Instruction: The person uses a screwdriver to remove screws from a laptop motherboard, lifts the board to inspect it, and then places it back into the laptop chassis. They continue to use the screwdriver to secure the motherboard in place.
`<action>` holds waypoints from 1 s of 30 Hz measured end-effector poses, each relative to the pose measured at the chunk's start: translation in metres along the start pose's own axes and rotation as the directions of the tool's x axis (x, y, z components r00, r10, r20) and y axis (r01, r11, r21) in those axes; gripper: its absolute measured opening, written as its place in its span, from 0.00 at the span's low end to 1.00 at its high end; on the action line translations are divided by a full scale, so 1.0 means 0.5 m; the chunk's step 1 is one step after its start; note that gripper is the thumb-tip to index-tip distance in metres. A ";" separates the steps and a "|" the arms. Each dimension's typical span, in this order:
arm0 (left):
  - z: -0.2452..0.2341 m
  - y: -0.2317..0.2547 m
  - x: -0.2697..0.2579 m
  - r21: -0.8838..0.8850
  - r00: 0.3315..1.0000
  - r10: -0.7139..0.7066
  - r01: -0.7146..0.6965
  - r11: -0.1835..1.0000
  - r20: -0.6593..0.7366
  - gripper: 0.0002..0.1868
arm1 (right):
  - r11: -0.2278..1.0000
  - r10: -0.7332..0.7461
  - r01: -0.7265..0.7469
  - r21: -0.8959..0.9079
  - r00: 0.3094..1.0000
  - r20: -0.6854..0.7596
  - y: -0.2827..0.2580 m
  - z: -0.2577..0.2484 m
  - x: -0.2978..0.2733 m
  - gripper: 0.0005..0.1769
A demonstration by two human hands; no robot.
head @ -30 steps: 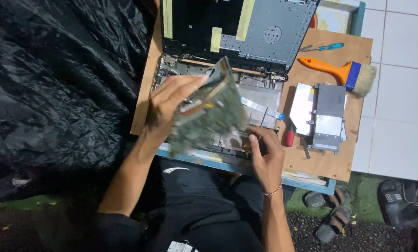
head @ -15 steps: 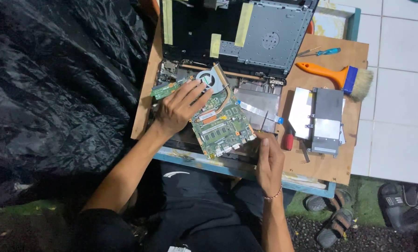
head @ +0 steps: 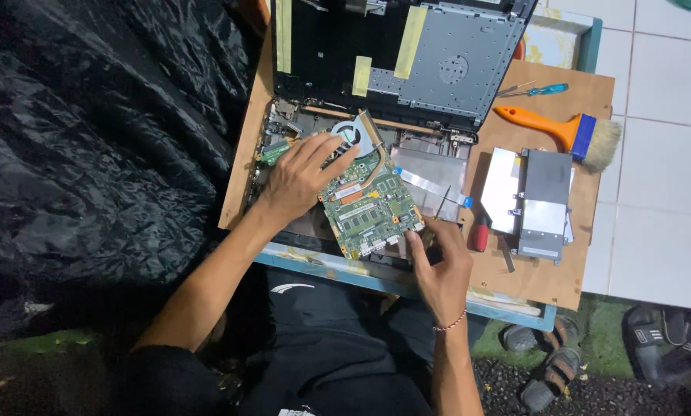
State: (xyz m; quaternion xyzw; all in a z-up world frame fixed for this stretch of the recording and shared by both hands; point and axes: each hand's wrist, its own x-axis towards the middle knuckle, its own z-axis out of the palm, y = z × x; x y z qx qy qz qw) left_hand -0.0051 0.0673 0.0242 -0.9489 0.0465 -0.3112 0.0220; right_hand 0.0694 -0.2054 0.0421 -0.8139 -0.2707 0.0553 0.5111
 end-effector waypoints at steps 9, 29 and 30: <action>-0.009 0.002 -0.022 -0.110 0.986 -0.066 0.084 0.990 0.155 0.45 | 0.999 0.002 -0.003 -0.044 1.000 -0.026 -0.012 0.002 0.000 0.15; -0.076 -0.001 0.022 -0.170 0.935 -0.209 0.264 0.949 0.288 0.55 | 0.994 -0.027 0.028 -0.108 1.000 0.006 -0.019 0.006 -0.002 0.17; -0.075 -0.001 0.019 -0.102 0.930 -0.246 0.283 0.954 0.275 0.53 | 0.994 -0.036 0.038 -0.106 0.999 0.016 -0.017 0.006 -0.002 0.17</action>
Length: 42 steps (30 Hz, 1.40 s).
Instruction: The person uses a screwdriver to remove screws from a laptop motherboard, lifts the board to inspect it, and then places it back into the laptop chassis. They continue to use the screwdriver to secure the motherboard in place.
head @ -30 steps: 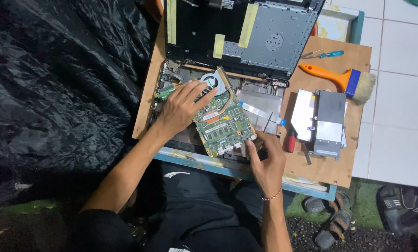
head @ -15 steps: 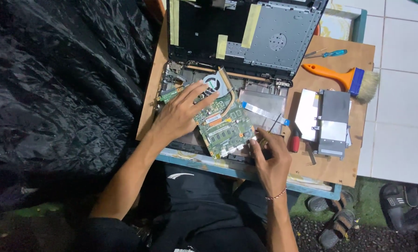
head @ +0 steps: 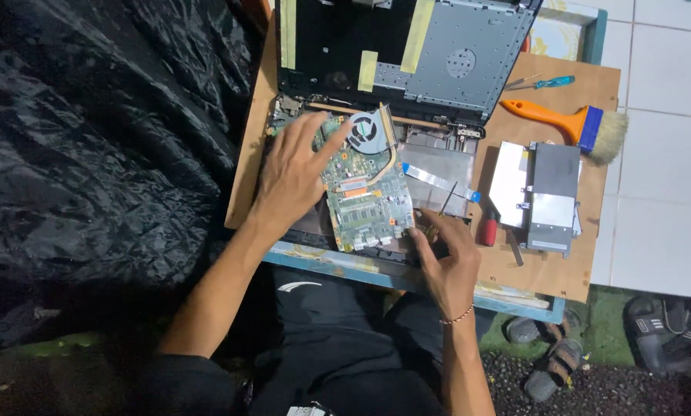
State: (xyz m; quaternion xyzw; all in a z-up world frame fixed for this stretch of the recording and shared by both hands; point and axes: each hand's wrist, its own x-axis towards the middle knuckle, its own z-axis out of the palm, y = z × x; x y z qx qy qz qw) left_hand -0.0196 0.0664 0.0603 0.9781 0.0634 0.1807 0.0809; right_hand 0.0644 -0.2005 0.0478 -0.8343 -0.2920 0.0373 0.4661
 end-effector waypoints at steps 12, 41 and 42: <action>0.026 0.011 -0.026 0.039 0.988 -0.081 0.087 0.995 -0.131 0.40 | 1.000 0.007 -0.007 -0.015 1.000 0.014 -0.007 -0.003 0.004 0.17; 0.052 0.037 -0.066 -0.378 0.921 -0.254 0.131 0.916 -0.297 0.17 | 0.999 -0.005 0.005 -0.037 1.000 -0.007 -0.018 0.003 0.000 0.11; 0.050 0.039 -0.067 -0.385 0.920 -0.272 0.152 0.910 -0.281 0.19 | 0.999 -0.005 0.004 -0.037 1.000 -0.008 -0.016 0.004 -0.001 0.10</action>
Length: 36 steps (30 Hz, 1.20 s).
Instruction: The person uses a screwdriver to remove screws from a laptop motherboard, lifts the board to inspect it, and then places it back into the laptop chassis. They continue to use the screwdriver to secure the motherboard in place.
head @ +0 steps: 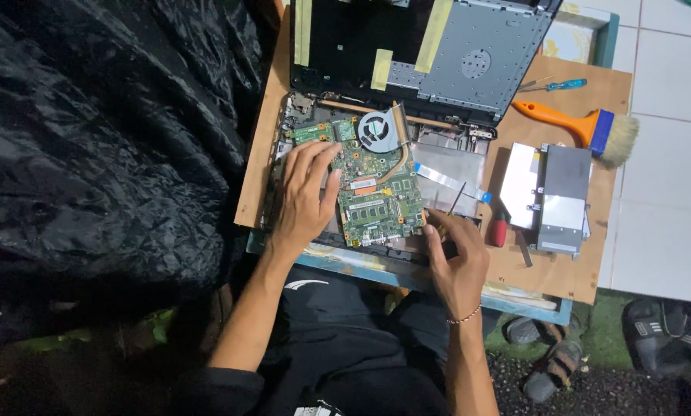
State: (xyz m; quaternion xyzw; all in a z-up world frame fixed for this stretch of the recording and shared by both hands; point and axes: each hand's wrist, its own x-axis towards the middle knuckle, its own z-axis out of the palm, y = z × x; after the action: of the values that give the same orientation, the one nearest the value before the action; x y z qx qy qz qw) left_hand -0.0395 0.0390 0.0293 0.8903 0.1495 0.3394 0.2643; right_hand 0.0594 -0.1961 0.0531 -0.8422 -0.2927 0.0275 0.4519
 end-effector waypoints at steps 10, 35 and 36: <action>-0.015 0.012 0.004 -0.075 0.991 -0.083 0.092 0.993 0.106 0.32 | 0.998 -0.016 0.016 0.060 1.000 -0.016 0.034 0.006 -0.006 0.07; 0.011 -0.024 -0.011 -0.115 0.998 -0.024 0.030 0.993 0.051 0.05 | 0.997 -0.058 0.056 0.052 0.997 0.045 0.029 -0.001 -0.007 0.12; 0.008 -0.020 -0.008 -0.142 0.999 -0.023 0.028 0.989 0.032 0.05 | 0.995 -0.068 0.065 0.071 0.997 0.041 0.028 -0.001 -0.007 0.12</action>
State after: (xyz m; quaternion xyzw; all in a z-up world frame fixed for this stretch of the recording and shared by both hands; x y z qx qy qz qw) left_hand -0.0408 0.0438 0.0191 0.8721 0.1321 0.3324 0.3339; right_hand 0.0636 -0.2042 0.0417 -0.8149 -0.3289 0.0409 0.4755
